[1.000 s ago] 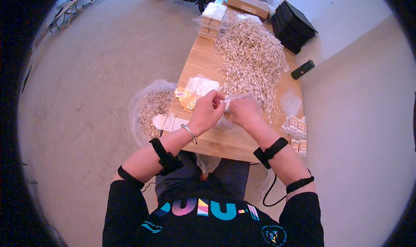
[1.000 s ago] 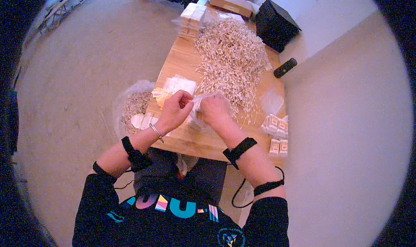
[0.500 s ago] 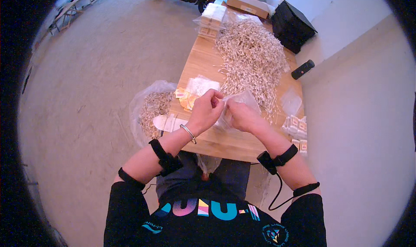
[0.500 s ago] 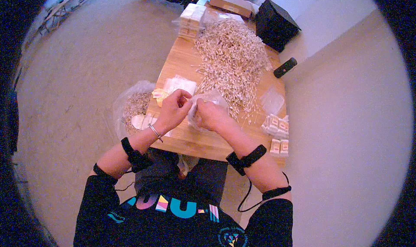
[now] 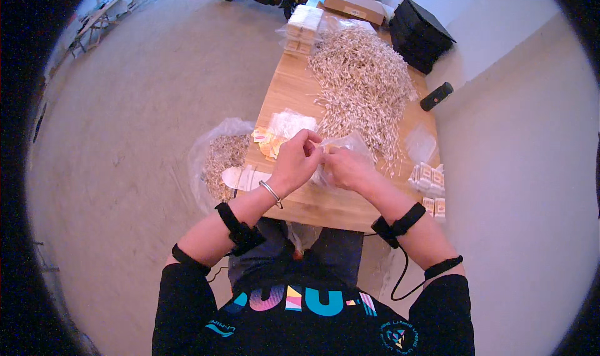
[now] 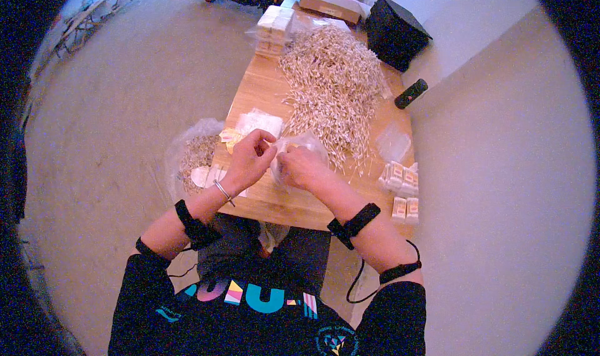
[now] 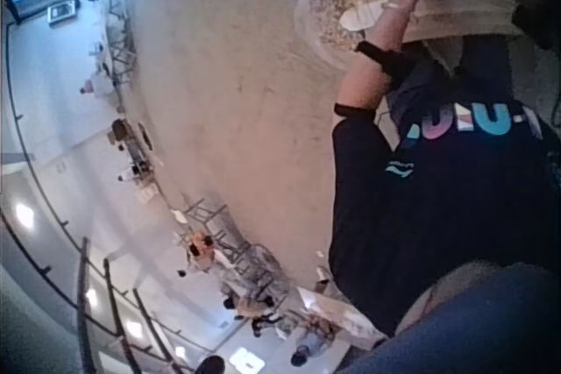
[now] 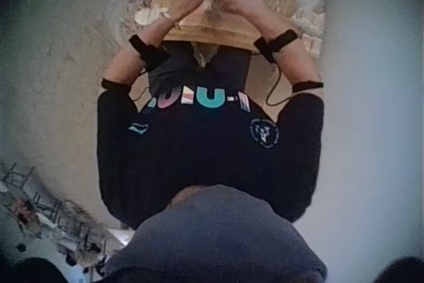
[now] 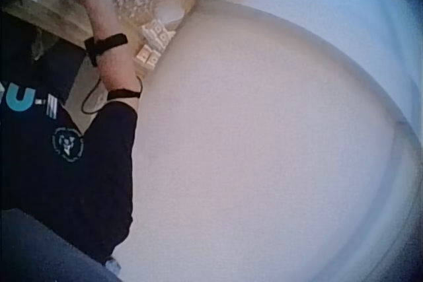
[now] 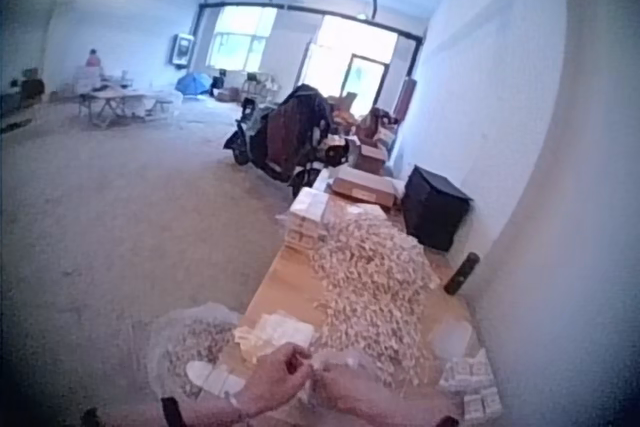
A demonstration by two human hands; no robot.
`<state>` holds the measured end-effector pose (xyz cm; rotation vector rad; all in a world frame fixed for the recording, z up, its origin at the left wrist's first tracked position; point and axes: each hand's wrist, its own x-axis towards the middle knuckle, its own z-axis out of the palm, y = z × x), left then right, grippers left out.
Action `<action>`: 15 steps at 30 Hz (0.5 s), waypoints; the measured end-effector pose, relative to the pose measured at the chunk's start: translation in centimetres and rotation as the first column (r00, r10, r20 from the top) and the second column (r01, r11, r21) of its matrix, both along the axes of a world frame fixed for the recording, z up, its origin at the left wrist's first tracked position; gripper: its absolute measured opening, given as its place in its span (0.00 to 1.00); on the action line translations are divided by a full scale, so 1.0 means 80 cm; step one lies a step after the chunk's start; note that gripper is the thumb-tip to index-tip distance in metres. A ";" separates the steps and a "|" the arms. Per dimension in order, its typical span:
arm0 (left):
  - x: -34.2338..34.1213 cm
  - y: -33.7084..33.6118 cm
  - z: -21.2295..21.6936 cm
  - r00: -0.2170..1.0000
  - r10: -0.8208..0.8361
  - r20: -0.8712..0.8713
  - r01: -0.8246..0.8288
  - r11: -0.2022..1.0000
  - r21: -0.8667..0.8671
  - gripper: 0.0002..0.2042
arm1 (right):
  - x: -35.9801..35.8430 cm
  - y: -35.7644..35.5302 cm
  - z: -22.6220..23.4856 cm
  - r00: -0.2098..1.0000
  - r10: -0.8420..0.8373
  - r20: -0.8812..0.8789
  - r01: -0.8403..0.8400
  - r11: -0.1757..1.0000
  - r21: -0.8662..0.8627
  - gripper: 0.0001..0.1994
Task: Manually picking up individual small boxes of cotton swabs and placing them inside a larger plastic bag.
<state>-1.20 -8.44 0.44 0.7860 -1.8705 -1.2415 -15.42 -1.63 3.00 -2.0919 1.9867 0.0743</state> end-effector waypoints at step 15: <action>-0.003 0.003 0.004 0.999 -0.034 -0.013 0.035 0.998 0.050 0.08 | -0.022 0.010 -0.023 0.994 0.069 -0.090 -0.067 0.998 0.021 0.10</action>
